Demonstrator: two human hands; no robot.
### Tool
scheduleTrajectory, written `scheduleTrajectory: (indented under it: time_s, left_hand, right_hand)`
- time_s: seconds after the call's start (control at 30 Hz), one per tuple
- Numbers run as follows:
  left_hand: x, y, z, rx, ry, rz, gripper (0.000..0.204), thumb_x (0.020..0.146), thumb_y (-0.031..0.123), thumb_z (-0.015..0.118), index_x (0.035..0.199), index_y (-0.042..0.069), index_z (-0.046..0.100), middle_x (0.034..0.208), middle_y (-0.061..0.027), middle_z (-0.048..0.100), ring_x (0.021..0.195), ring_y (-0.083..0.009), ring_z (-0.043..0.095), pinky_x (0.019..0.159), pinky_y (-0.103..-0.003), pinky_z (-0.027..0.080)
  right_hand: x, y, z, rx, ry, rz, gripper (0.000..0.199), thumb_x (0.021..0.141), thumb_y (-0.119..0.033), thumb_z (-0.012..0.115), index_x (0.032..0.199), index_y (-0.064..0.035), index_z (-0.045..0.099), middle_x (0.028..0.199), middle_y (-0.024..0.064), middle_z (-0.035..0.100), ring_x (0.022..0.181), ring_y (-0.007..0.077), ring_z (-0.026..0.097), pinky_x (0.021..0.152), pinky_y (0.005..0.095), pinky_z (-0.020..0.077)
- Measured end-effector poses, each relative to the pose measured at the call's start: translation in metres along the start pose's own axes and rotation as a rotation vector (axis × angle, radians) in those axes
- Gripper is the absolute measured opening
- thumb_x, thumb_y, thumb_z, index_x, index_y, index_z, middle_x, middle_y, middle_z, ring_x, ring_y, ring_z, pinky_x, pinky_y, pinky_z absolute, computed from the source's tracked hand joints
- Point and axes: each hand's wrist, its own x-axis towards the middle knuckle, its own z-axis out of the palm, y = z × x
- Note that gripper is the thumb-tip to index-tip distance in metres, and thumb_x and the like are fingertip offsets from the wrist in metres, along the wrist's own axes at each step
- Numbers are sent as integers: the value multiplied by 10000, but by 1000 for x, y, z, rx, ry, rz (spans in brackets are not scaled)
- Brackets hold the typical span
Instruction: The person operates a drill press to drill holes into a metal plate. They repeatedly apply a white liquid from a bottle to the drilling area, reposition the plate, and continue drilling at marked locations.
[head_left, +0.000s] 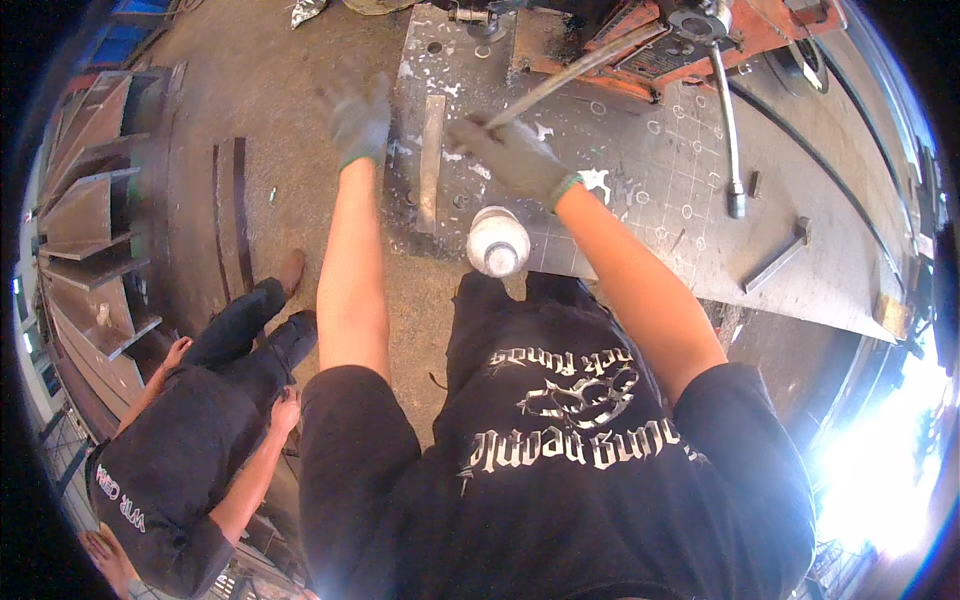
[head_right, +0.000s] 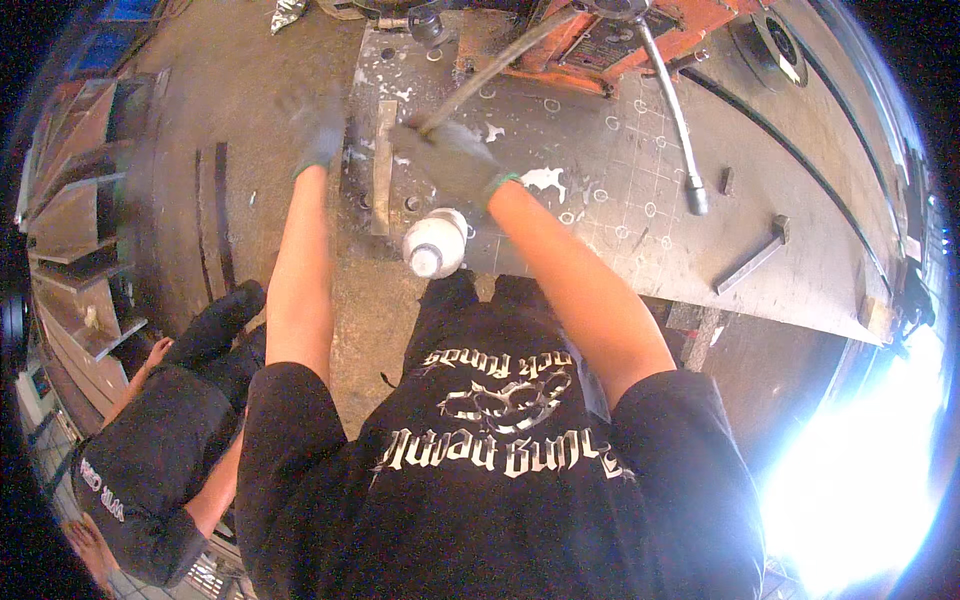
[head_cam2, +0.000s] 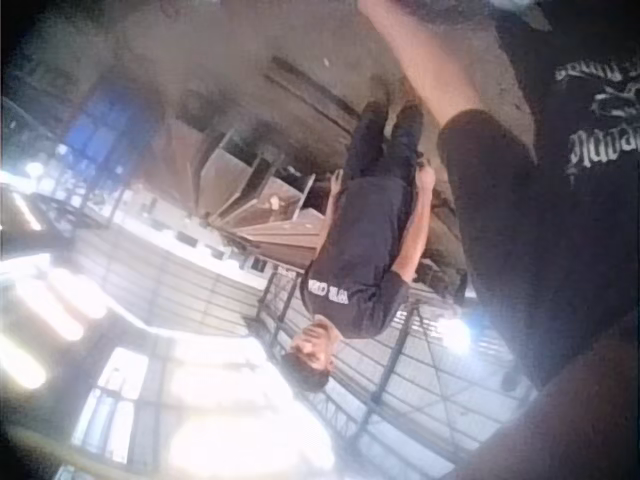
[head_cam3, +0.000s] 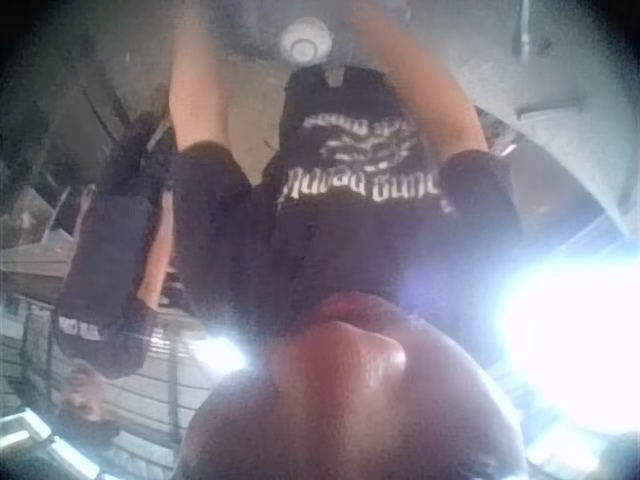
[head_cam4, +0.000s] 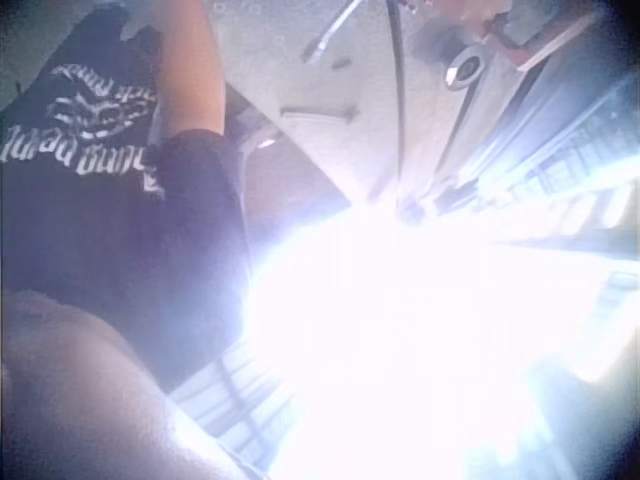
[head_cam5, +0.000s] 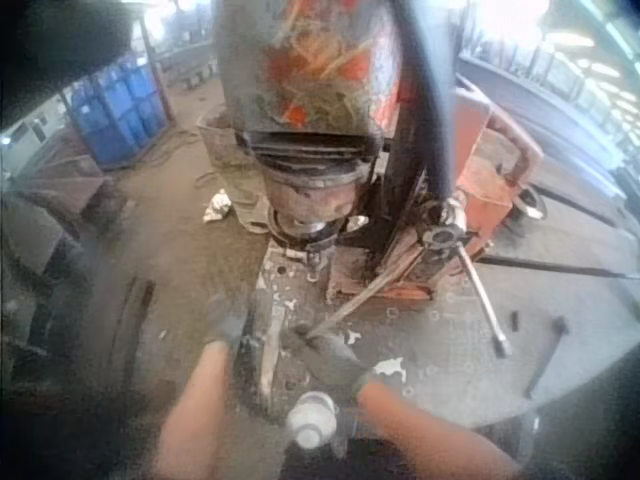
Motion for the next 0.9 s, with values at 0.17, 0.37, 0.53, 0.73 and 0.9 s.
scheduleTrajectory:
  time_s: [0.17, 0.37, 0.53, 0.73, 0.9]
  left_hand:
    - [-101, -144, -10, 130, -80, -277, 863, 1032, 559, 576, 1678, 70, 278, 1710, -328, 227, 1569, -506, 260, 1253, -555, 306]
    - [-273, -185, -48, -96, 27, -596, 750, 1065, 462, 546, 1633, 15, 342, 1660, -344, 328, 1493, -506, 400, 1208, -529, 361]
    - [-376, -148, -55, -85, -221, -1027, 788, 1048, 552, 519, 1670, 110, 324, 1707, -246, 322, 1551, -418, 362, 1237, -493, 340]
    - [-407, -155, -41, -187, -326, -1124, 802, 1052, 588, 491, 1680, 125, 304, 1726, -199, 312, 1563, -405, 349, 1248, -494, 333]
    - [-366, -143, -63, -313, -325, -991, 828, 1061, 559, 500, 1682, 66, 264, 1729, -192, 315, 1569, -400, 347, 1253, -474, 321]
  right_hand:
    - [-56, 59, -53, -1, 187, 192, 529, 1066, -496, 565, 1286, -40, 715, 1103, 181, 779, 1104, 348, 731, 931, 423, 537]
    - [-146, 147, -178, -370, 528, 233, 466, 1089, -489, 550, 1312, -111, 707, 1126, 203, 770, 1079, 356, 743, 913, 447, 549]
    - [-214, 62, -261, -774, 720, 203, 344, 1082, -361, 618, 1353, -155, 661, 1183, 199, 751, 1060, 378, 745, 874, 473, 563]
    - [-248, -10, -307, -914, 587, 33, 453, 1085, -288, 626, 1487, -85, 586, 1339, 167, 706, 1277, 261, 661, 1079, 400, 496]
    - [-224, -100, -347, -320, 625, -452, 560, 1105, -358, 546, 1533, 2, 529, 1504, 171, 610, 1390, 280, 574, 1211, 406, 403]
